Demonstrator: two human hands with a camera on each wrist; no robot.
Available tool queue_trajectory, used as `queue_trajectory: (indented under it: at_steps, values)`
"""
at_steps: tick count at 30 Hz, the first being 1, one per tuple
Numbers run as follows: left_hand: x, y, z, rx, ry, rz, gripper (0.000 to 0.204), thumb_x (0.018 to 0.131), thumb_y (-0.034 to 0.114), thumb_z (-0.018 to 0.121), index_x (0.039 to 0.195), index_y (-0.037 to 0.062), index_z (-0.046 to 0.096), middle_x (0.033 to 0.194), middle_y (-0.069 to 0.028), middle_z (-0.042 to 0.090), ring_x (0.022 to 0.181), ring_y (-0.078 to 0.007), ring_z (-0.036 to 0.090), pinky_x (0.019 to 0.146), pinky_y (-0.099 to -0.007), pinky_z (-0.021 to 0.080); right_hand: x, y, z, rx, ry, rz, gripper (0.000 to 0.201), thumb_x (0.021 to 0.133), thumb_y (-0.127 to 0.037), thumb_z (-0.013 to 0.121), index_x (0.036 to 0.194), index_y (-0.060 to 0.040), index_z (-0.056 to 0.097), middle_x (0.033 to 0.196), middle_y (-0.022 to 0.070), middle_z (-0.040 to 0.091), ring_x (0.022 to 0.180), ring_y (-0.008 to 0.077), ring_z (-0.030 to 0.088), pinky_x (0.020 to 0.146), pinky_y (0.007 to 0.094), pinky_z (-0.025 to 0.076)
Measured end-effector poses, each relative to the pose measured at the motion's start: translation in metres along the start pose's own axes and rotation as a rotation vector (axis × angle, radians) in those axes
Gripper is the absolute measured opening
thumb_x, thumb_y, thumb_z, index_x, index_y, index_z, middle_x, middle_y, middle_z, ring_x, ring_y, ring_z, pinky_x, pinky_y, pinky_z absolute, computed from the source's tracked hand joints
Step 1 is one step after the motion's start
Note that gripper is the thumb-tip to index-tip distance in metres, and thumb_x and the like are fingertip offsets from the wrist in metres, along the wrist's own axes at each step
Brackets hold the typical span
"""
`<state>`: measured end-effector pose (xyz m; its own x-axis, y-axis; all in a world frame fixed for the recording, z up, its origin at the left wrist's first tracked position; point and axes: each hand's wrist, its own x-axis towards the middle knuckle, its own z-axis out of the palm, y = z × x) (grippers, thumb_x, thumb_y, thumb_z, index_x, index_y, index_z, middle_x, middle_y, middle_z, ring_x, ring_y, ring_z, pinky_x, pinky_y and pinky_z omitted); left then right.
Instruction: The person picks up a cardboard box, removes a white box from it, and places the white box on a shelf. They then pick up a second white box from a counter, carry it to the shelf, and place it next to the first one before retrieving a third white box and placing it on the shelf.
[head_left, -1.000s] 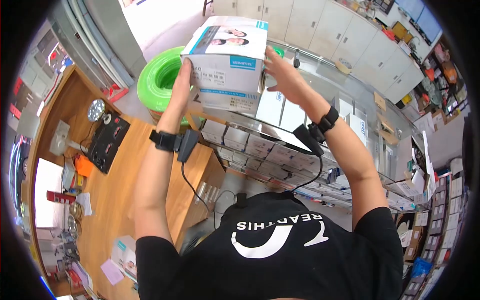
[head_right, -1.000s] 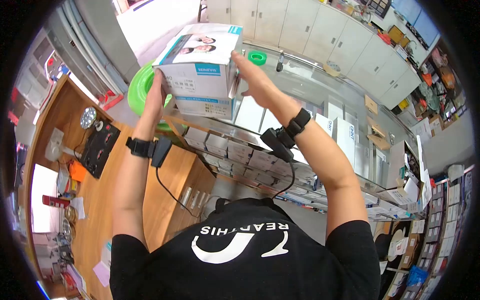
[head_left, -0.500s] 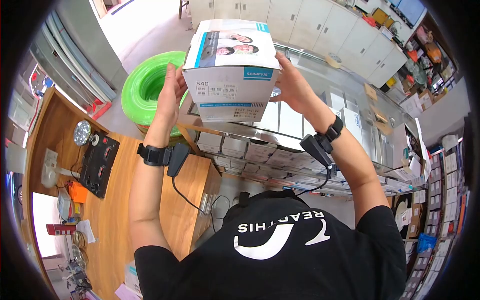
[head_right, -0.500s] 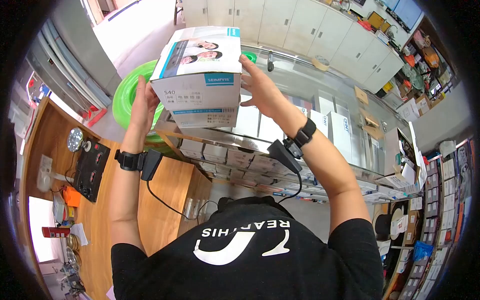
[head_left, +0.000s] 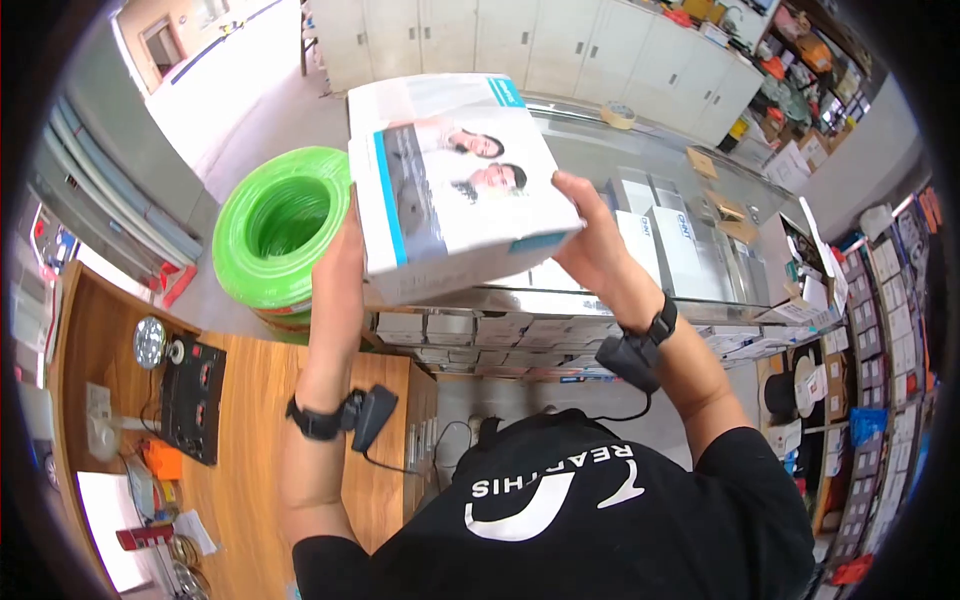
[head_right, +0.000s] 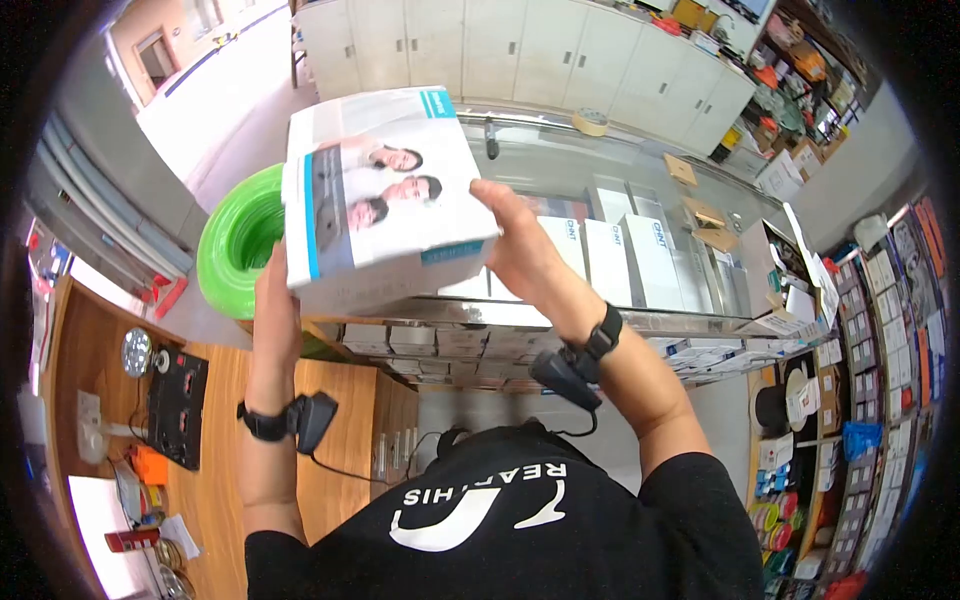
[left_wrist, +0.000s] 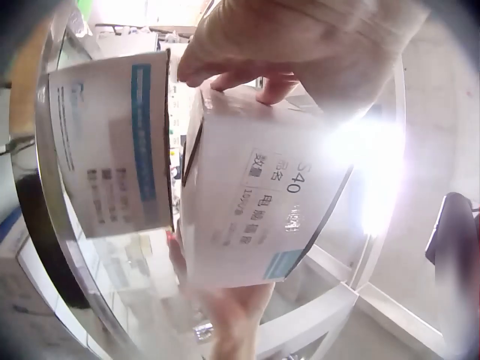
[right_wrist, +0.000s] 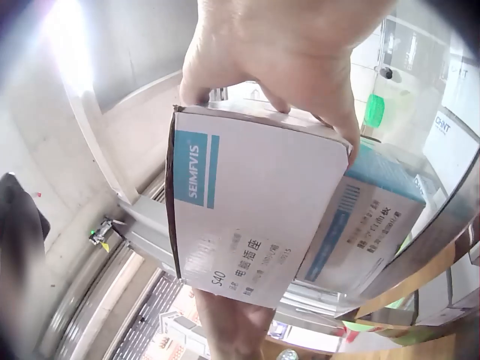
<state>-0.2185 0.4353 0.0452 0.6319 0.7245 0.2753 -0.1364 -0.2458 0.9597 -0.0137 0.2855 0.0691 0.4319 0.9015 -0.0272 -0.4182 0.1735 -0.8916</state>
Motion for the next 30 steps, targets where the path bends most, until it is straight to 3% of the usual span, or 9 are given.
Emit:
queue_trajectory:
  at_steps: [4,7,13,16,20,22,23,28,30]
  values:
    - [-0.025,0.006,0.022,-0.264,0.022,-0.044,0.05,0.095,0.035,0.034,0.131,-0.0001,0.038,0.128,-0.0088,0.046,0.117,-0.0165,0.043,0.099,-0.0316,0.032,-0.045,-0.01,-0.001,0.024,0.038,-0.065,0.065,0.081,-0.037,0.055,0.131,-0.0007,0.035,0.126,0.0103,0.046,0.117,0.0211,0.042,0.097,0.0359,0.034]
    - [-0.041,0.037,0.052,-0.377,-0.243,-0.054,0.085,0.085,0.045,0.049,0.141,-0.0013,0.005,0.142,-0.0143,0.024,0.128,-0.0221,0.03,0.104,-0.0329,0.026,-0.08,-0.012,-0.025,0.083,-0.045,-0.175,0.069,0.079,-0.034,0.056,0.133,0.0015,0.031,0.129,0.0134,0.042,0.119,0.0223,0.041,0.098,0.033,0.032]
    - [-0.07,0.054,0.143,-0.473,-0.512,-0.219,0.092,0.072,0.041,0.061,0.14,0.0027,0.012,0.137,-0.0143,0.03,0.126,-0.0248,0.032,0.103,-0.0362,0.027,-0.194,-0.029,-0.084,-0.001,0.144,-0.361,0.075,0.075,-0.029,0.058,0.135,0.0037,0.026,0.13,0.0166,0.039,0.122,0.0235,0.038,0.101,0.0344,0.029]
    - [-0.096,0.062,0.207,-0.527,-0.633,-0.219,0.084,0.072,0.036,0.058,0.137,0.0021,0.018,0.133,-0.0147,0.034,0.122,-0.0251,0.036,0.102,-0.0368,0.029,-0.264,-0.029,-0.126,0.001,0.237,-0.461,0.079,0.077,-0.034,0.063,0.135,0.0029,0.025,0.133,0.0176,0.035,0.124,0.0249,0.034,0.103,0.0372,0.029]
    - [-0.149,0.066,0.308,-0.713,-0.858,-0.485,0.083,0.07,0.037,0.06,0.135,0.0004,0.023,0.128,-0.0138,0.041,0.118,-0.0253,0.041,0.1,-0.0371,0.031,-0.373,-0.028,-0.183,0.265,0.503,-0.526,0.075,0.08,-0.043,0.061,0.133,0.0006,0.03,0.132,0.0174,0.036,0.123,0.0251,0.035,0.102,0.0395,0.031]
    - [-0.179,0.058,0.359,-0.7,-0.935,-0.459,0.083,0.07,0.037,0.061,0.134,-0.0012,0.023,0.127,-0.0137,0.041,0.119,-0.0249,0.04,0.1,-0.0365,0.031,-0.435,-0.026,-0.205,0.458,0.439,-0.409,0.072,0.08,-0.041,0.063,0.131,0.0007,0.033,0.13,0.0153,0.04,0.12,0.0245,0.039,0.101,0.0394,0.033]
    - [-0.194,0.054,0.384,-0.679,-1.031,-0.482,0.084,0.069,0.038,0.062,0.133,-0.0016,0.024,0.127,-0.0138,0.04,0.119,-0.0244,0.04,0.101,-0.0361,0.03,-0.465,-0.027,-0.208,0.271,0.638,-0.396,0.071,0.08,-0.043,0.062,0.13,-0.0002,0.035,0.129,0.0131,0.044,0.117,0.024,0.043,0.099,0.0387,0.036]
    - [-0.256,0.054,0.503,-0.604,-1.341,-0.687,0.083,0.072,0.038,0.06,0.135,-0.002,0.023,0.129,-0.0142,0.039,0.12,-0.0227,0.039,0.1,-0.0337,0.03,-0.592,-0.025,-0.238,0.307,0.938,-0.383,0.064,0.082,-0.038,0.06,0.129,-0.0004,0.039,0.129,0.0139,0.045,0.116,0.0245,0.046,0.095,0.0395,0.04]
    - [-0.28,0.055,0.545,-0.576,-1.429,-0.759,0.082,0.073,0.036,0.059,0.136,-0.002,0.022,0.13,-0.0142,0.039,0.121,-0.0218,0.038,0.1,-0.0326,0.03,-0.63,-0.02,-0.241,0.242,1.066,-0.275,0.077,0.081,-0.052,0.055,0.136,-0.0053,0.027,0.128,0.0106,0.042,0.112,0.0221,0.047,0.084,0.0403,0.046]
